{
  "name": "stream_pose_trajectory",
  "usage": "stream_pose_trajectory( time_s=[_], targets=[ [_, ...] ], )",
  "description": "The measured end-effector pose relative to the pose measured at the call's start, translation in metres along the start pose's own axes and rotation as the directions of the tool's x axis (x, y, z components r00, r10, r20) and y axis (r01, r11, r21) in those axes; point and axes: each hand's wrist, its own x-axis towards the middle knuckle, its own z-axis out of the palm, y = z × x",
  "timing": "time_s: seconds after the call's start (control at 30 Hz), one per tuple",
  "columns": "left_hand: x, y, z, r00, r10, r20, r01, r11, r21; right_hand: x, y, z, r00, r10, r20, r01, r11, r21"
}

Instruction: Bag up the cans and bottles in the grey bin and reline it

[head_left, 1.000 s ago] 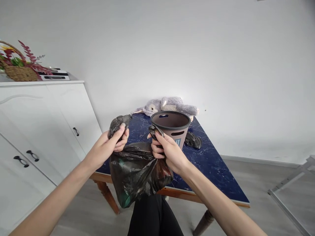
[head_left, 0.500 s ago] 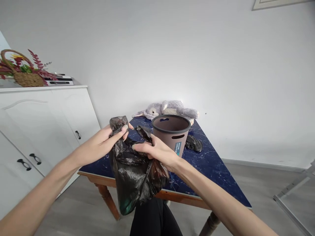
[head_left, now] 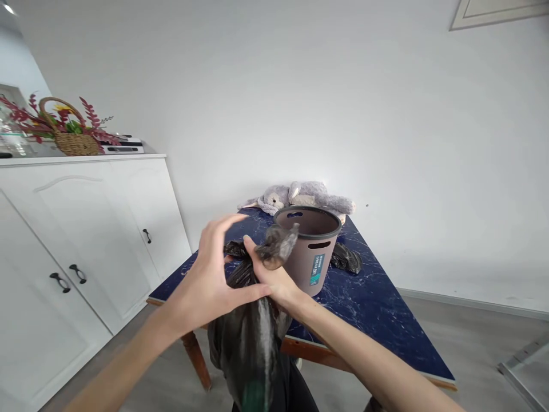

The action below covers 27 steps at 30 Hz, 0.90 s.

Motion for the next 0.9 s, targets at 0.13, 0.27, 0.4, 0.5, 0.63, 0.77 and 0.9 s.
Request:
stream_pose_trajectory(
  time_s=[0.13,0.27,0.4,0.5,0.63,0.77,0.9],
  targets=[
    [-0.028,-0.021,0.016,0.946,-0.321,-0.038,0.309,0.933,-0.187,-0.008,-0.014,-0.005,0.954,0.296,-0.040,-0.293,0.954,0.062],
    [-0.030,-0.024,0.018,0.881,-0.446,0.162,0.474,0.825,-0.307,-0.014,-0.026,-0.008,0.954,0.295,-0.043,-0.296,0.955,-0.007],
    [-0.023,-0.016,0.012,0.875,-0.405,0.266,0.474,0.829,-0.298,-0.016,-0.029,-0.013,0.991,0.133,-0.016,-0.134,0.984,-0.121],
    [-0.018,-0.012,0.012,0.896,-0.359,0.261,0.427,0.859,-0.283,-0.013,-0.026,-0.020,0.999,0.006,0.048,0.000,0.991,-0.131],
    [-0.010,-0.016,0.017,0.911,-0.272,0.309,0.376,0.855,-0.358,-0.009,-0.021,-0.036,0.981,0.014,0.194,0.003,0.996,-0.085],
    [0.000,-0.023,0.021,0.889,-0.255,0.379,0.423,0.773,-0.473,-0.012,-0.025,-0.058,0.896,-0.085,0.435,0.151,0.981,-0.121],
    [0.005,-0.026,0.022,0.844,-0.374,0.385,0.532,0.681,-0.504,-0.019,-0.033,-0.073,0.816,-0.169,0.553,0.337,0.916,-0.217]
  ],
)
